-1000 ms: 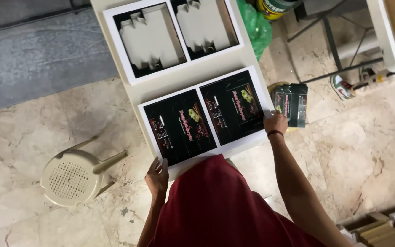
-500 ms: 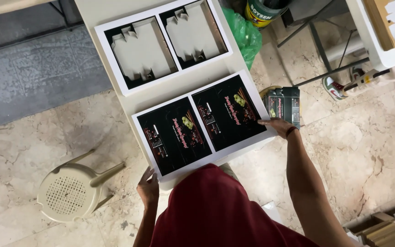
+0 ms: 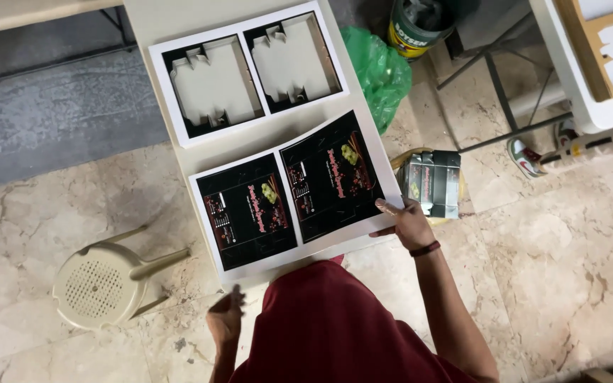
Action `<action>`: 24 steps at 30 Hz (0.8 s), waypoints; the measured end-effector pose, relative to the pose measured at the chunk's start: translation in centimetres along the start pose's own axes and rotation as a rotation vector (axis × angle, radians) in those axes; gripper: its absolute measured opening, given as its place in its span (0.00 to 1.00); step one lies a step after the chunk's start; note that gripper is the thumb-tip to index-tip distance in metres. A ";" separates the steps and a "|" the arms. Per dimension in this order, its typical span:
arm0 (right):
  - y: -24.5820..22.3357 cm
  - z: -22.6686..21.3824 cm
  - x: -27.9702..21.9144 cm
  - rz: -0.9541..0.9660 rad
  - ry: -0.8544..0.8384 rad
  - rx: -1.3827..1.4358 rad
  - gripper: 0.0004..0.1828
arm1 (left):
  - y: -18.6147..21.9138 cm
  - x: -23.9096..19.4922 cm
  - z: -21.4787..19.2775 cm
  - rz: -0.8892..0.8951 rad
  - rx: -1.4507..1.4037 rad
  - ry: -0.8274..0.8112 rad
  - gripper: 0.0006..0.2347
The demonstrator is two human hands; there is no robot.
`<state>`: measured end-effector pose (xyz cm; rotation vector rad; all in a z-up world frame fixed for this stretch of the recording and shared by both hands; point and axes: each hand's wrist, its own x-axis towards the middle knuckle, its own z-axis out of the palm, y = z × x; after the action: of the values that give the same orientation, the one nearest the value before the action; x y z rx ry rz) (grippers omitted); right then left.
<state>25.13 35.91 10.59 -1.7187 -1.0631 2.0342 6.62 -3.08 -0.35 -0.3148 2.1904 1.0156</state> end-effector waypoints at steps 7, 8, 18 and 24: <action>10.0 -6.2 6.8 0.004 -0.156 0.199 0.21 | 1.1 -0.7 7.1 -0.500 -0.930 -0.446 0.31; 12.9 -7.0 8.7 0.018 -0.117 0.145 0.30 | -3.5 2.9 9.1 -0.333 -1.143 -0.371 0.19; 16.4 -8.0 8.2 0.049 -0.091 0.131 0.27 | -5.4 6.0 10.3 -0.163 -1.145 0.002 0.16; 17.1 -11.6 9.0 0.145 -0.120 0.039 0.28 | -11.0 1.7 10.9 -0.210 -1.116 -0.110 0.14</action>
<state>37.80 33.82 -7.91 -1.7187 -0.9512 2.2566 15.96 -2.17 -12.81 -0.9200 1.2511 1.9733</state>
